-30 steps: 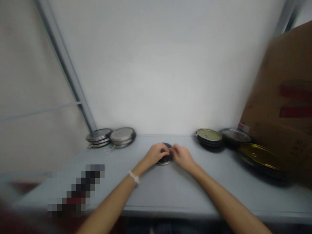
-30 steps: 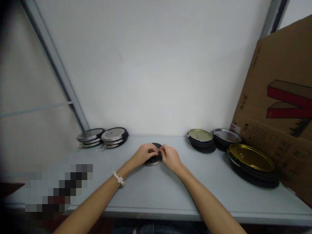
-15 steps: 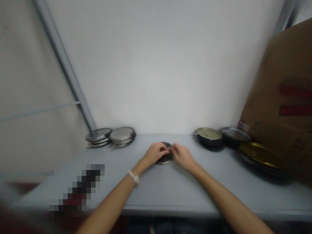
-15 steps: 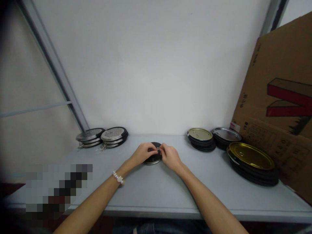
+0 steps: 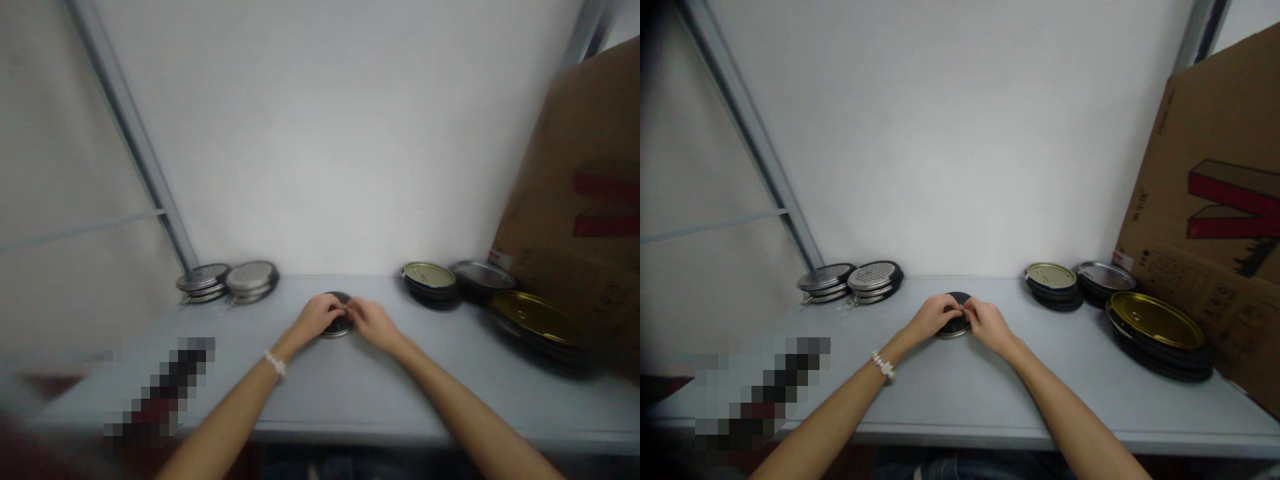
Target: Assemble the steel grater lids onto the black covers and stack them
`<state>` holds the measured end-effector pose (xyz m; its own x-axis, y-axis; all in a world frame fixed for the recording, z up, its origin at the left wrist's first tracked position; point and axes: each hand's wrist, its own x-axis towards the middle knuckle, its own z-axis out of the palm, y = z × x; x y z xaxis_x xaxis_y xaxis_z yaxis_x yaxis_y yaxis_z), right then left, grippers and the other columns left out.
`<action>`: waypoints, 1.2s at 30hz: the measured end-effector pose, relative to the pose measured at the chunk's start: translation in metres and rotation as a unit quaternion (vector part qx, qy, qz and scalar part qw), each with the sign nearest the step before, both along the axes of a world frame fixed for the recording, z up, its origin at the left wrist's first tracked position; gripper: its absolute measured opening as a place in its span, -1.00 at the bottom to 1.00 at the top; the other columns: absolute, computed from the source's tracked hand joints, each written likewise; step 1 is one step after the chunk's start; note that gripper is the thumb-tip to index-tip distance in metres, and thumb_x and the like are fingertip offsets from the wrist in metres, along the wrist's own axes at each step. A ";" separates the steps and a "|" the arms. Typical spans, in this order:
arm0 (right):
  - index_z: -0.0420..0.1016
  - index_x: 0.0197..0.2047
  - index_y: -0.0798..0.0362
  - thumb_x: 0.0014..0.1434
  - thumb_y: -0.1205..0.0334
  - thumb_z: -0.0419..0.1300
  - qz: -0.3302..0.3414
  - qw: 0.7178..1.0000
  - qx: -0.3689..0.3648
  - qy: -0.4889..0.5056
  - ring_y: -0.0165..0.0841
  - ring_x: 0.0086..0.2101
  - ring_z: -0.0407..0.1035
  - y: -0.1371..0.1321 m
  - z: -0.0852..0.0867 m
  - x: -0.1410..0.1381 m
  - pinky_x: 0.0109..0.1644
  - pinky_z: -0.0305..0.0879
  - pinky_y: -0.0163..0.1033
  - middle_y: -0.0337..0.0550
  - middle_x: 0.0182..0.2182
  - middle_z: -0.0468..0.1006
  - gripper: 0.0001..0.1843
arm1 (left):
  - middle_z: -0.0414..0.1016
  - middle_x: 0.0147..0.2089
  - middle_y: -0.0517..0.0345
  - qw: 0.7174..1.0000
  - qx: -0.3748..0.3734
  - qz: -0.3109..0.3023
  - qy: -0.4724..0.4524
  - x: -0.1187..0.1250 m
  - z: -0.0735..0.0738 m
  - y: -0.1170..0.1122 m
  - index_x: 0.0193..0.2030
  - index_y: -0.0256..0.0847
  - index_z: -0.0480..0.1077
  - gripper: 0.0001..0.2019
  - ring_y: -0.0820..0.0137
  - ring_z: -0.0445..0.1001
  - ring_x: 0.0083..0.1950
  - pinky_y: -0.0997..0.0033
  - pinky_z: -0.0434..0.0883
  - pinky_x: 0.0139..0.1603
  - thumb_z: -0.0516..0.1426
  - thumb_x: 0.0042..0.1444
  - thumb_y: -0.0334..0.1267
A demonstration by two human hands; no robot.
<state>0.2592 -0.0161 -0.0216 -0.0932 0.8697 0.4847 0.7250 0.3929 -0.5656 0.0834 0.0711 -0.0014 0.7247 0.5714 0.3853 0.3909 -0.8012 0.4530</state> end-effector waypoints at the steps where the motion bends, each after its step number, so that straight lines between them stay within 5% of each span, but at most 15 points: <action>1: 0.48 -0.20 0.03 0.31 0.36 0.07 0.000 1.000 0.000 -0.001 -0.34 -0.37 0.45 0.000 0.000 0.000 -0.28 0.18 -0.33 -0.19 -0.38 0.60 -0.84 | 0.64 -0.24 0.09 1.000 0.001 0.006 -0.002 0.000 0.001 -0.001 -0.29 -0.19 0.61 -0.85 0.32 0.53 -0.20 0.41 0.36 -0.10 0.18 0.20 -0.30; 9: 0.48 -0.14 0.02 0.29 0.37 0.06 -0.004 1.000 -0.006 -0.009 -0.30 -0.33 0.47 0.001 -0.002 0.002 -0.27 0.19 -0.32 -0.15 -0.34 0.63 -0.82 | 0.65 -0.27 0.08 0.998 -0.013 0.057 -0.009 0.003 0.003 -0.007 -0.32 -0.19 0.60 -0.80 0.30 0.54 -0.24 0.39 0.37 -0.16 0.16 0.22 -0.22; 16: 0.50 -0.22 0.01 0.32 0.32 0.04 -0.069 0.997 0.002 -0.019 -0.31 -0.38 0.44 0.007 -0.005 0.006 -0.30 0.14 -0.32 -0.15 -0.38 0.61 -0.79 | 0.63 -0.13 0.06 0.996 -0.035 -0.062 -0.051 0.000 0.003 -0.001 -0.29 -0.20 0.60 -0.88 0.30 0.54 -0.08 0.38 0.39 0.02 0.20 0.15 -0.33; 28: 0.48 -0.21 0.04 0.29 0.38 0.07 0.011 1.000 0.005 0.014 -0.36 -0.40 0.42 0.004 -0.005 0.001 -0.30 0.16 -0.34 -0.21 -0.41 0.58 -0.83 | 0.66 -0.32 0.08 0.998 -0.034 0.048 -0.018 0.001 0.006 -0.002 -0.36 -0.21 0.64 -0.83 0.32 0.54 -0.28 0.41 0.35 -0.17 0.23 0.15 -0.22; 36: 0.42 -0.27 0.03 0.35 0.30 0.03 0.038 0.994 0.005 0.102 -0.38 -0.46 0.39 0.003 -0.002 -0.002 -0.33 0.22 -0.33 -0.24 -0.46 0.54 -0.82 | 0.65 -0.21 0.06 0.995 -0.053 -0.014 -0.079 -0.003 0.011 -0.001 -0.26 -0.21 0.63 -0.83 0.30 0.54 -0.16 0.41 0.38 -0.10 0.25 0.12 -0.18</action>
